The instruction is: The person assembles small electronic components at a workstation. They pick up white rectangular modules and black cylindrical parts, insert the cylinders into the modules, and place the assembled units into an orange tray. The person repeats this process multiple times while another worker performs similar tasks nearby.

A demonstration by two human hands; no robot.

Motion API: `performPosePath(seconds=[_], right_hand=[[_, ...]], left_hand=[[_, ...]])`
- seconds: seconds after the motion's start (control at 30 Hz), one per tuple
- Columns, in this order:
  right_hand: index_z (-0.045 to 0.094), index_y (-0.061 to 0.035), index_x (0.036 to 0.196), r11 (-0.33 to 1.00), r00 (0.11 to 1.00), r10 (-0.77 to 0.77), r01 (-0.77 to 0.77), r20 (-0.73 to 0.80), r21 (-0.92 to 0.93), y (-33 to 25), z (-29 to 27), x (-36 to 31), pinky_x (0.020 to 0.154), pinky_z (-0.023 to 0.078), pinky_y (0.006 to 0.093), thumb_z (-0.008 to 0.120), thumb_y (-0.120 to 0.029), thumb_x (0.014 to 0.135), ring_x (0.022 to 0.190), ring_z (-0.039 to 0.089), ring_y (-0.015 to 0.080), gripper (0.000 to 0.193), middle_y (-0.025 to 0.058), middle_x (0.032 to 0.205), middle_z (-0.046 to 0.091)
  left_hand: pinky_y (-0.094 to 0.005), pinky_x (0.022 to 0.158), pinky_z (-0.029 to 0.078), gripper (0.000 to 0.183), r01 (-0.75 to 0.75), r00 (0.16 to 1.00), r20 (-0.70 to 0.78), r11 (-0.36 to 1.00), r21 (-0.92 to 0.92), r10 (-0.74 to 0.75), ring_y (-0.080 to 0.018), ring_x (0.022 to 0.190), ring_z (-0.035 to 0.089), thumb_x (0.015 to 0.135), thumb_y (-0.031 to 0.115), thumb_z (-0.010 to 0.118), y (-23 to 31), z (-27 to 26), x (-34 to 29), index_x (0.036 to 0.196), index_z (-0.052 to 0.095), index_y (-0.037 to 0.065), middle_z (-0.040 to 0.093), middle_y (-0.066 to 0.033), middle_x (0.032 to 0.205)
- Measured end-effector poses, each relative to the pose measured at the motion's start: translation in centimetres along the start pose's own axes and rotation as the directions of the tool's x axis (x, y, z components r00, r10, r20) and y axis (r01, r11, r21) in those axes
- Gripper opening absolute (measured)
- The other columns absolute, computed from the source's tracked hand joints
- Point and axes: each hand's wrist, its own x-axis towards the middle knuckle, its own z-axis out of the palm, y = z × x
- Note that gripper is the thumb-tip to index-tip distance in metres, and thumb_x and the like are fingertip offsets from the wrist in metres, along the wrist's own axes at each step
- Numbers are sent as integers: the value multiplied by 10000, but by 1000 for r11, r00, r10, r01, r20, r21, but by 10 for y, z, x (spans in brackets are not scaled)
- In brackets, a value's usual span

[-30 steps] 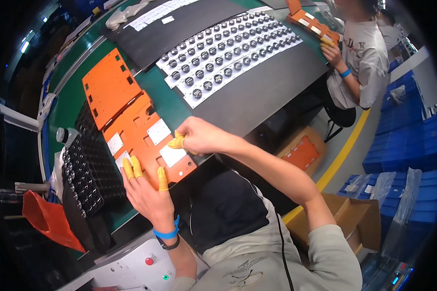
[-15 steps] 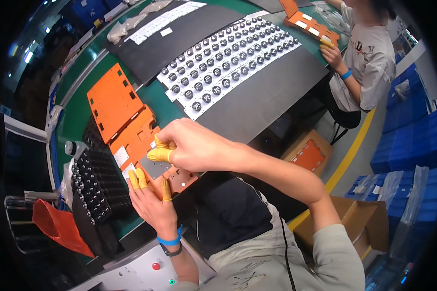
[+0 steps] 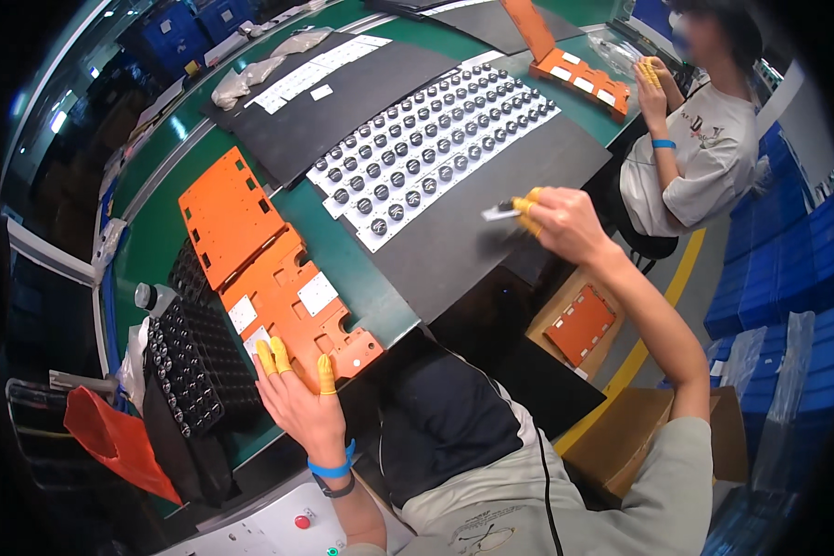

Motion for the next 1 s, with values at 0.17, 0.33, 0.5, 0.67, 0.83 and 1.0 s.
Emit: performPosePath(seconds=[0.17, 0.33, 0.5, 0.67, 0.83, 1.0], right_hand=[[703, -38, 959, 974, 986, 141, -155, -93, -166, 70, 19, -21, 643, 513, 386, 712, -103, 814, 715, 629, 270, 160, 89, 812, 609], [714, -61, 1020, 951, 972, 224, -234, -71, -202, 109, 31, -33, 761, 548, 379, 690, -58, 809, 908, 650, 264, 212, 76, 985, 677], [706, -43, 1066, 620, 625, 779, -761, -40, 189, 108, 32, -26, 770, 533, 370, 724, -194, 848, 883, 658, 275, 265, 115, 1015, 676], [630, -32, 922, 787, 790, 611, -614, 57, 63, 72, 36, -11, 851, 463, 418, 794, -253, 778, 943, 578, 317, 311, 136, 978, 588], [679, -33, 969, 753, 751, 657, -658, -61, 13, 115, 53, -9, 872, 481, 427, 754, -189, 810, 1011, 596, 339, 236, 158, 1031, 622], [688, -37, 1042, 686, 688, 723, -726, -65, -46, 173, 63, 3, 896, 481, 445, 755, -194, 819, 1034, 607, 347, 281, 177, 1059, 632]], left_hand=[[-506, 1184, 239, 724, -10, 1000, 2, 1000, 13, 10, -337, 1460, 317, 944, 515, 574, 1, 4, 0, 1463, 441, 27, 403, -152, 1546], [-508, 1189, 232, 686, 10, 1000, -20, 1000, -19, -10, -333, 1466, 306, 944, 451, 601, 3, -1, 2, 1454, 448, 19, 400, -142, 1550], [-507, 1186, 236, 676, 14, 1000, 1, 1000, -6, -14, -330, 1466, 308, 952, 442, 589, 2, 2, 0, 1470, 431, 37, 383, -129, 1564], [-489, 1175, 257, 655, 12, 1000, -1, 1000, 6, -12, -347, 1447, 329, 962, 439, 573, 4, -1, 1, 1454, 448, 25, 407, -139, 1545], [-474, 1166, 276, 623, 16, 1000, 2, 1000, -4, -16, -361, 1431, 345, 967, 407, 567, 8, -5, 3, 1437, 463, 12, 429, -157, 1523], [-487, 1164, 274, 631, 31, 999, 15, 999, -35, -31, -380, 1428, 337, 947, 377, 588, 7, -5, 4, 1444, 451, 13, 417, -172, 1522]])
